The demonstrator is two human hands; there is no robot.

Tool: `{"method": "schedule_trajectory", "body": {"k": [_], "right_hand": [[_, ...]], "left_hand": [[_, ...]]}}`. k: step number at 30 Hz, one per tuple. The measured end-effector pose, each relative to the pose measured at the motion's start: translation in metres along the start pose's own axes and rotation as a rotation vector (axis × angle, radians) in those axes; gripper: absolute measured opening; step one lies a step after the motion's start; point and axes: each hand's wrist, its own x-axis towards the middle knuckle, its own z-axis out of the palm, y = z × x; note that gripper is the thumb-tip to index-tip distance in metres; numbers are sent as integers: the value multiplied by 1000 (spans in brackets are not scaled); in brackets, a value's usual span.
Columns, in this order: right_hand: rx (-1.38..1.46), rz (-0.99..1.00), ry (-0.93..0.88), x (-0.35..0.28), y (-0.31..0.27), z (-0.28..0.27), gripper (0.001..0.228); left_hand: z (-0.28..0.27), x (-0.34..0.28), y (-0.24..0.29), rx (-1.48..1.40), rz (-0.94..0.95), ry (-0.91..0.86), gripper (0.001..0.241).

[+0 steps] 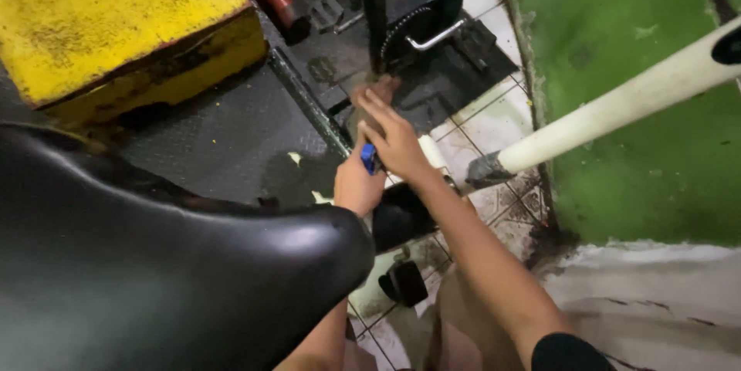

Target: Cleaning and wiping down various parts of an exercise bike using a spray bottle and a cloth.

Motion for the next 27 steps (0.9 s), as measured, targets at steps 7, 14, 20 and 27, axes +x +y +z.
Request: {"method": "schedule_trajectory", "body": {"k": [7, 14, 20, 27], "right_hand": [[-17, -115, -94, -33, -7, -19, 40], [-311, -70, -284, 73, -21, 12, 33], [-799, -91, -518, 51, 0, 11, 37], [-518, -264, -316, -33, 29, -18, 26]], "left_hand": [[2, 2, -1, 26, -61, -4, 80], [3, -10, -4, -26, -119, 58, 84], [-1, -12, 2, -236, -266, -3, 85], [18, -8, -18, -229, -107, -34, 82]]}}
